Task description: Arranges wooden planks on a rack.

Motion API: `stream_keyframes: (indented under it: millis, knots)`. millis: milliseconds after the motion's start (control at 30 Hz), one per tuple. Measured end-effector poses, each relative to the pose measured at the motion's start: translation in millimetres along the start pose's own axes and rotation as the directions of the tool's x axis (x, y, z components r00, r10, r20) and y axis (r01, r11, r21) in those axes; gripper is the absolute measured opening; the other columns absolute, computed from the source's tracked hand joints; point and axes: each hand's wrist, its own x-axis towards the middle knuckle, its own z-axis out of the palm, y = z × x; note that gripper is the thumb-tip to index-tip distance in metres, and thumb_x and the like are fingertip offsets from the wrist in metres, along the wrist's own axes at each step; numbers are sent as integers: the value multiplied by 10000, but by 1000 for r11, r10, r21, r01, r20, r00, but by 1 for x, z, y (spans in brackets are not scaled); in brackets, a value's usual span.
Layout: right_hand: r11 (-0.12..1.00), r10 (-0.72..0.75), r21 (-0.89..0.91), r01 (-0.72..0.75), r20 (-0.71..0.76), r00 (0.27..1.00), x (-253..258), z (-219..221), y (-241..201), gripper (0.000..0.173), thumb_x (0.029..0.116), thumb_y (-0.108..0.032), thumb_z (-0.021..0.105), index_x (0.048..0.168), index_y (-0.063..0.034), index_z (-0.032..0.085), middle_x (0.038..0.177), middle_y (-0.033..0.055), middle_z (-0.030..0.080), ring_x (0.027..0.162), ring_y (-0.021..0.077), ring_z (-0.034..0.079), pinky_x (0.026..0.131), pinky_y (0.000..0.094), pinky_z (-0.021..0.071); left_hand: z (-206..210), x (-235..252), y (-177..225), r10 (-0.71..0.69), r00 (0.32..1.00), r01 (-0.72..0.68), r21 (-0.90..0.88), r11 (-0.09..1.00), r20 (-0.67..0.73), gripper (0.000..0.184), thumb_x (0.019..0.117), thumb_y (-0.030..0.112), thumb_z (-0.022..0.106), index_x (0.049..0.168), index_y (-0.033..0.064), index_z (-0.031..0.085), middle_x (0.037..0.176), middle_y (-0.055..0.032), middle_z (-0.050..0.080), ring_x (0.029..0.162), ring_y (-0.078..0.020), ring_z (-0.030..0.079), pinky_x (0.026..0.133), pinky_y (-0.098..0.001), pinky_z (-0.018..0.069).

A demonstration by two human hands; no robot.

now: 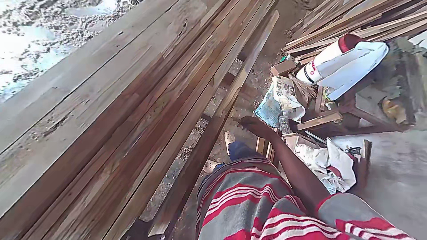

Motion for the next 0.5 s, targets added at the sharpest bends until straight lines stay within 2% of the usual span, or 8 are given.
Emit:
stream_keyframes:
  millis: [67, 133, 167, 200, 267, 333, 433, 500]
  knots:
    - [1000, -18, -14, 18, -27, 999, 1, -6, 1, 315, 1055, -135, 507, 1344, -30, 574, 1146, 102, 708, 914, 120, 665, 828, 320, 548, -7, 4, 10, 74, 997, -74, -14, 997, -7, 669, 824, 344, 829, 1344, -20, 618, 1250, -268, 664, 1209, -408, 623, 1051, -621, 465]
    - [999, -49, -17, 48, -68, 996, -4, -12, -3, 316, 1063, -144, 487, 1350, -40, 569, 1143, 98, 709, 907, 128, 670, 816, 327, 554, -5, 2, 27, 34, 999, -34, -127, 991, -2, 608, 854, 178, 814, 1364, -52, 578, 1220, -275, 662, 1154, -381, 639, 1046, -563, 472]
    - [998, -56, -14, 55, -91, 994, -6, -14, -7, 328, 1054, -139, 478, 1353, -39, 567, 1151, 102, 706, 910, 135, 673, 814, 333, 561, -5, 5, 26, 6, 999, 1, -135, 991, 49, 604, 880, 170, 796, 1393, -34, 553, 1232, -255, 664, 1157, -358, 643, 1053, -533, 478]
    - [999, -46, -3, 46, -109, 993, -7, -17, -14, 345, 1046, -118, 461, 1367, -28, 546, 1184, 115, 695, 930, 143, 672, 826, 338, 558, -3, 14, 11, 47, 997, -42, -96, 994, 57, 611, 867, 227, 788, 1384, -16, 571, 1199, -229, 698, 1122, -336, 686, 1009, -519, 537]
    - [1000, -1, 29, 6, -153, 988, 1, -26, -23, 370, 1037, -88, 459, 1397, -18, 513, 1240, 149, 671, 977, 178, 668, 840, 363, 551, -7, 10, 14, 15, 998, -7, -140, 990, 53, 632, 859, 241, 817, 1371, -41, 576, 1232, -259, 666, 1176, -371, 639, 1037, -575, 485]
    - [997, 52, 73, -38, -195, 980, 17, -41, -23, 410, 1018, -40, 488, 1429, -28, 486, 1265, 152, 660, 1002, 187, 664, 823, 370, 549, -7, 1, 33, -56, 998, 62, -203, 977, 35, 643, 822, 181, 836, 1362, -48, 572, 1259, -245, 644, 1192, -316, 609, 1061, -526, 455]
    - [994, 77, 94, -56, -238, 968, 41, -68, -28, 439, 1021, -19, 518, 1455, -45, 461, 1288, 153, 644, 1002, 194, 669, 813, 377, 564, 1, 6, 23, -6, 1000, 10, -262, 965, 16, 673, 823, 177, 832, 1374, -67, 533, 1276, -257, 620, 1181, -291, 610, 1050, -475, 476]
    - [995, 54, 97, -31, -250, 967, 58, -88, -33, 451, 1022, -32, 519, 1468, -53, 455, 1315, 155, 642, 1025, 206, 675, 834, 390, 565, 15, 12, -2, 30, 995, -56, -273, 960, -99, 730, 789, 287, 861, 1369, -44, 565, 1303, -268, 623, 1234, -345, 602, 1082, -517, 461]
